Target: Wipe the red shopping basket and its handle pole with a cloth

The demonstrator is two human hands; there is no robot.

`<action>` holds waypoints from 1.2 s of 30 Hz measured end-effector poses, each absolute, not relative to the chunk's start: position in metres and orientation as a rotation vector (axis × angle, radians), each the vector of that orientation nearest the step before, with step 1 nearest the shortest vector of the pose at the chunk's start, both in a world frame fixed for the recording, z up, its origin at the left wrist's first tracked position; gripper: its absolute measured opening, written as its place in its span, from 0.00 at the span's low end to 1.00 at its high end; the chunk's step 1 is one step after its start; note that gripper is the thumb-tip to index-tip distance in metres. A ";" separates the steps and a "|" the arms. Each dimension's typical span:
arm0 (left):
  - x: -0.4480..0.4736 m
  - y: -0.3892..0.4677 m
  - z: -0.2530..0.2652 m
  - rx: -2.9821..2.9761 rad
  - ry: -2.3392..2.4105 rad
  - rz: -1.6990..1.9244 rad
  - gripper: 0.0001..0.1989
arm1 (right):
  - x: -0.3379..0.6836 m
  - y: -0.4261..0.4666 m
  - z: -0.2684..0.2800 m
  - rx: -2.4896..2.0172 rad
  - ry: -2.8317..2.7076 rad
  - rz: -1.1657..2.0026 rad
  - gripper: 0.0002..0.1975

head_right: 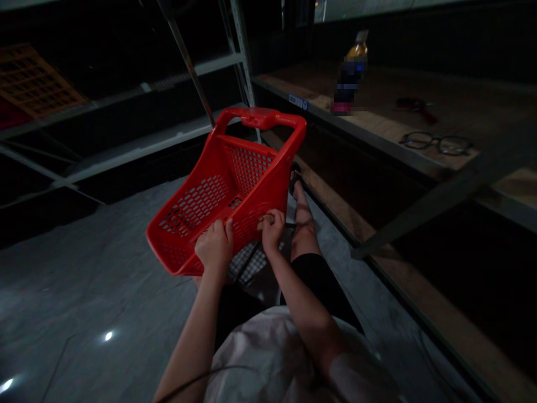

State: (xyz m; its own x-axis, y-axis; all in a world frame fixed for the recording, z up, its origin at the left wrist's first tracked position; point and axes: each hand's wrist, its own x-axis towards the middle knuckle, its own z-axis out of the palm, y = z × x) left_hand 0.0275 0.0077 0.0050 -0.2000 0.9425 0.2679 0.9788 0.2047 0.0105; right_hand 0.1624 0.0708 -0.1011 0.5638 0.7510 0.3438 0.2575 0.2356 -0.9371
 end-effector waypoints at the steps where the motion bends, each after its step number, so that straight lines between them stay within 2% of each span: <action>1: 0.028 0.008 0.005 -1.841 -2.274 -0.262 0.30 | 0.168 0.081 -0.075 -1.262 -0.951 0.360 0.10; 4: 0.030 0.007 0.007 -1.830 -2.291 -0.256 0.30 | 0.176 0.101 -0.007 -1.088 -0.970 0.213 0.12; 6: 0.032 0.006 0.011 -1.827 -2.299 -0.242 0.29 | 0.169 0.100 0.009 -1.060 -1.025 0.200 0.12; 8: 0.035 0.004 0.015 -1.834 -2.309 -0.223 0.28 | 0.154 0.087 -0.007 -1.092 -1.079 0.236 0.12; 11: 0.035 0.000 0.022 -1.914 -2.304 -0.244 0.23 | 0.126 0.053 -0.064 -1.166 -1.110 0.328 0.12; 14: 0.025 -0.008 0.029 -2.113 -2.225 -0.391 0.20 | 0.110 0.028 -0.105 -1.197 -1.205 0.448 0.11; 16: 0.010 -0.014 0.035 -2.282 -2.141 -0.503 0.21 | 0.113 0.028 -0.102 -1.186 -1.196 0.457 0.10; 18: -0.009 -0.021 0.041 -2.365 -2.107 -0.515 0.21 | 0.123 0.040 -0.074 -1.156 -1.115 0.399 0.10; 22: -0.044 -0.030 0.045 -2.278 -2.295 -0.323 0.21 | 0.141 0.068 -0.008 -1.087 -1.004 0.293 0.11; 24: -0.052 -0.030 0.042 -2.261 -2.407 -0.240 0.24 | 0.136 0.067 0.002 -1.077 -1.036 0.313 0.09; 27: -0.049 -0.027 0.036 -2.205 -2.469 -0.149 0.27 | 0.111 0.039 -0.026 -1.048 -1.162 0.380 0.08; 32: -0.041 -0.022 0.031 -2.158 -2.463 -0.204 0.29 | 0.076 -0.012 -0.099 -1.003 -1.389 0.471 0.13; 36: -0.042 -0.018 0.027 -2.194 -2.441 -0.223 0.30 | 0.090 0.002 -0.083 -0.998 -1.361 0.468 0.10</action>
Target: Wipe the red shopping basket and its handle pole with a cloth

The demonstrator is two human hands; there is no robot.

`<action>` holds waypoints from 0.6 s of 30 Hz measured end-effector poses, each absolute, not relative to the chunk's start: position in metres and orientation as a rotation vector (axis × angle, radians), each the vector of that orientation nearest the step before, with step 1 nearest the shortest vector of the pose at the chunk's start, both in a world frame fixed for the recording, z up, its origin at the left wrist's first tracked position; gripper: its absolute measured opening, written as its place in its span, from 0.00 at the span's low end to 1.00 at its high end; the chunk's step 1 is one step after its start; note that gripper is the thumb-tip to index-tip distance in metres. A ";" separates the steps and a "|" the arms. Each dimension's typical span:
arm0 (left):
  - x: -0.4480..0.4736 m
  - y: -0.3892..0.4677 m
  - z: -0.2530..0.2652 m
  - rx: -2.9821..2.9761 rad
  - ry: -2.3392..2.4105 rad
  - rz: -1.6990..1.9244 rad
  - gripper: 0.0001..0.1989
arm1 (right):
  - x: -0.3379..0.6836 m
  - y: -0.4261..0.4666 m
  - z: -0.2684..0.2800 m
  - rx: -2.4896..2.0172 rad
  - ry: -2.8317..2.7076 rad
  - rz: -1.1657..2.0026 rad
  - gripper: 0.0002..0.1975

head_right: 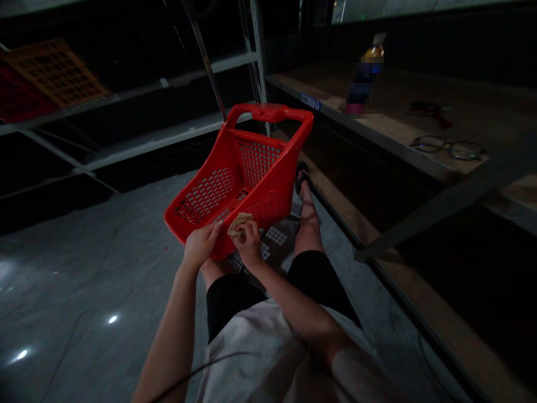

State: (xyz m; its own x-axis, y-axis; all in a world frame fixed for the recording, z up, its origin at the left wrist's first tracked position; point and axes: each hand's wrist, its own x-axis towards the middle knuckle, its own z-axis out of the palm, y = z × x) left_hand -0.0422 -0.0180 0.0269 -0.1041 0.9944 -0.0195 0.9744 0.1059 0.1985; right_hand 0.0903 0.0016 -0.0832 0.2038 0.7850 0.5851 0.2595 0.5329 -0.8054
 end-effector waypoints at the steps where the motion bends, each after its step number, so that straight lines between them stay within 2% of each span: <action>1: -0.042 -0.017 0.026 2.006 2.208 0.209 0.29 | 0.098 0.012 -0.069 -1.013 -1.310 0.449 0.10; 6: -0.038 -0.012 0.023 2.020 2.175 0.270 0.27 | 0.124 0.058 -0.011 -1.037 -1.095 0.358 0.11; 8: -0.036 -0.010 0.022 2.023 2.190 0.265 0.28 | 0.116 0.053 -0.021 -1.035 -1.141 0.392 0.11; 14: -0.041 -0.006 0.021 2.031 2.214 0.275 0.29 | 0.071 -0.018 -0.107 -0.982 -1.400 0.517 0.08; 16: -0.043 -0.007 0.021 2.033 2.211 0.289 0.29 | 0.071 -0.024 -0.107 -0.947 -1.411 0.539 0.07; 18: -0.044 -0.008 0.021 2.029 2.211 0.279 0.29 | 0.079 -0.012 -0.083 -0.954 -1.347 0.553 0.09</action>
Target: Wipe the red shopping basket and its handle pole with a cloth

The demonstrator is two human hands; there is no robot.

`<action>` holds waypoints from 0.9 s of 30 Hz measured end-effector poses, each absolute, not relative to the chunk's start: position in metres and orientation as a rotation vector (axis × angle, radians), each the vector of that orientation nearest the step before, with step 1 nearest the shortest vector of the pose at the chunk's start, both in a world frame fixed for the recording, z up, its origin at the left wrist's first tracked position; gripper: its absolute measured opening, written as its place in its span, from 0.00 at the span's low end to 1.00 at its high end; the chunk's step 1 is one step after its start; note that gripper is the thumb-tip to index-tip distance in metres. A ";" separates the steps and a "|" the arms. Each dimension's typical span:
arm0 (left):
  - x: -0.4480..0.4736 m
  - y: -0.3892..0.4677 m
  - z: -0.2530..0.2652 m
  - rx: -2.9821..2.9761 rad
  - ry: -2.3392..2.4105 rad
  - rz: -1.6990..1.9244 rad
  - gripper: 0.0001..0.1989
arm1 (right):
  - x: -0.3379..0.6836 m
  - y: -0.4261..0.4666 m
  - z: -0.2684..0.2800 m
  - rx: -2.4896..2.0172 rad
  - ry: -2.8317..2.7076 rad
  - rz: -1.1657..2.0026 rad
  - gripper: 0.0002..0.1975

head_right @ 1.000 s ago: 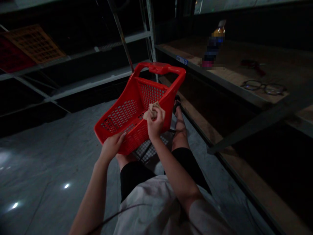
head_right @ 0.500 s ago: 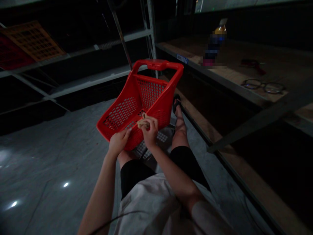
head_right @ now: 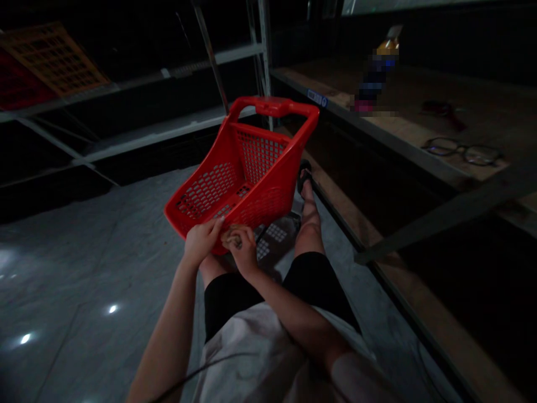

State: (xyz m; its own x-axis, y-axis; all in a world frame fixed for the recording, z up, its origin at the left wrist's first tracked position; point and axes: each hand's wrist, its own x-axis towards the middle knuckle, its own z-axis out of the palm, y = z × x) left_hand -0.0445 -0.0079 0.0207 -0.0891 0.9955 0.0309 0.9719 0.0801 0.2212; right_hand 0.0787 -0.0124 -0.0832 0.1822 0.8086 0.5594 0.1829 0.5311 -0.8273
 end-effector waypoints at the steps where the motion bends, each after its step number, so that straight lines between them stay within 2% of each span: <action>1: -0.045 -0.008 0.021 2.026 2.208 0.267 0.28 | 0.084 -0.003 -0.066 -0.966 -1.293 0.546 0.10; 4: -0.044 -0.009 0.021 2.011 2.193 0.240 0.27 | 0.096 0.027 -0.016 -0.975 -1.146 0.466 0.10; 7: -0.042 -0.008 0.021 1.994 2.208 0.226 0.28 | 0.089 0.032 -0.010 -0.960 -1.174 0.438 0.11; 11: -0.041 -0.007 0.023 1.969 2.226 0.220 0.27 | 0.066 -0.001 -0.080 -1.038 -1.311 0.514 0.09; 15: -0.045 -0.007 0.022 1.953 2.207 0.305 0.31 | 0.059 -0.030 -0.136 -1.054 -1.508 0.744 0.07; 19: -0.048 -0.006 0.019 1.954 2.190 0.340 0.32 | 0.068 -0.020 -0.101 -1.048 -1.408 0.704 0.07; 23: -0.046 -0.007 0.018 1.959 2.193 0.314 0.29 | 0.079 0.006 -0.047 -0.999 -1.243 0.547 0.13; 27: -0.045 -0.007 0.021 1.954 2.210 0.290 0.29 | 0.079 0.003 -0.075 -0.916 -1.424 0.528 0.15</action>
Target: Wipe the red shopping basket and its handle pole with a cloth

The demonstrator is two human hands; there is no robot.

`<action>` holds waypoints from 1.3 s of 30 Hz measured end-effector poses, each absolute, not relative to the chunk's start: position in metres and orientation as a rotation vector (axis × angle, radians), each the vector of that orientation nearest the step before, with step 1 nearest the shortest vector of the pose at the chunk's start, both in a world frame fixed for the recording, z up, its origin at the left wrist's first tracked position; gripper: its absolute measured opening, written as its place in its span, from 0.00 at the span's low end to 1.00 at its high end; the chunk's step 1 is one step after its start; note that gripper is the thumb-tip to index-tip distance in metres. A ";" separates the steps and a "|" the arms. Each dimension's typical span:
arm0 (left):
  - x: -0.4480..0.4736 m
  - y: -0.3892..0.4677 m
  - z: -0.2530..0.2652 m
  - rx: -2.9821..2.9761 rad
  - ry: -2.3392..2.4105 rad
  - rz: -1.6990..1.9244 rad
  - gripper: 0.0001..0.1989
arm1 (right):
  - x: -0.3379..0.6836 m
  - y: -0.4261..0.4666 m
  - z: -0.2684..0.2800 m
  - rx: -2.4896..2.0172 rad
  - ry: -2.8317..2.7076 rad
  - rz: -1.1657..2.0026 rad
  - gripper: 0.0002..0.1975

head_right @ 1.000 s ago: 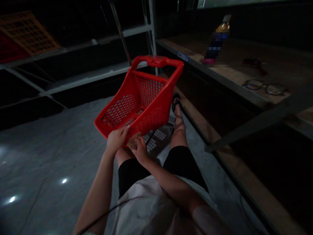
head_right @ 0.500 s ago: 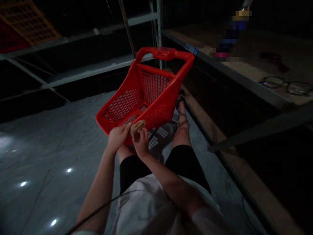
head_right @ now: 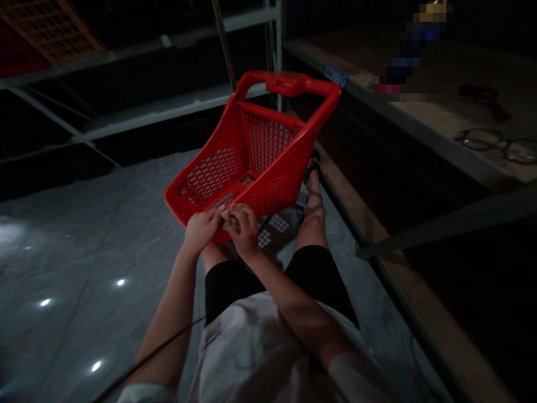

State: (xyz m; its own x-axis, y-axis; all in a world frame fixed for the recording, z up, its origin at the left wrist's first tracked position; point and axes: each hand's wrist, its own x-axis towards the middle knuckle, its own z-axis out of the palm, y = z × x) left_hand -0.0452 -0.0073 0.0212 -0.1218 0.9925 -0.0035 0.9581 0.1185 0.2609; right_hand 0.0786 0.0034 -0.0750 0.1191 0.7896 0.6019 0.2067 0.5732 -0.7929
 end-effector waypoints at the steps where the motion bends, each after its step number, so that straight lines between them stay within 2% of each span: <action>1: -0.045 -0.007 0.022 1.950 2.213 0.293 0.30 | 0.077 -0.001 -0.092 -0.899 -1.496 0.536 0.13; 5: -0.045 -0.007 0.023 1.939 2.233 0.313 0.31 | 0.073 -0.012 -0.147 -0.972 -1.663 0.621 0.08; 8: -0.044 -0.007 0.024 1.936 2.237 0.295 0.31 | 0.081 0.001 -0.153 -1.014 -1.675 0.667 0.11; 10: -0.044 -0.007 0.024 1.936 2.241 0.271 0.32 | 0.095 0.019 -0.145 -1.061 -1.577 0.623 0.12; 15: -0.044 -0.010 0.022 1.961 2.243 0.240 0.32 | 0.161 0.098 -0.106 -1.313 -1.150 0.335 0.06; 20: -0.038 -0.013 0.022 1.961 2.246 0.208 0.30 | 0.200 0.159 -0.063 -1.370 -0.833 0.196 0.11; 24: -0.034 -0.013 0.023 1.955 2.281 0.195 0.30 | 0.147 0.112 -0.065 -1.298 -0.955 0.372 0.16; 28: -0.033 -0.011 0.024 1.950 2.297 0.207 0.31 | 0.071 0.009 -0.092 -1.187 -1.291 0.576 0.14; 31: -0.033 -0.010 0.025 1.943 2.286 0.202 0.31 | 0.056 -0.020 -0.092 -1.051 -1.363 0.663 0.10; 34: -0.031 -0.012 0.026 1.919 2.278 0.212 0.30 | 0.089 0.020 -0.065 -1.066 -1.231 0.628 0.08; 39: -0.024 -0.013 0.029 1.848 2.303 0.226 0.31 | 0.166 0.134 0.000 -1.181 -0.907 0.350 0.07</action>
State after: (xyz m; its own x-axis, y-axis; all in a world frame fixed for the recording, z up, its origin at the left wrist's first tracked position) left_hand -0.0245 -0.0128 0.0290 -0.2111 0.9765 -0.0446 0.9491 0.2156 0.2296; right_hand 0.1662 0.1343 0.0002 0.6123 0.6680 0.4230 0.2103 0.3782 -0.9015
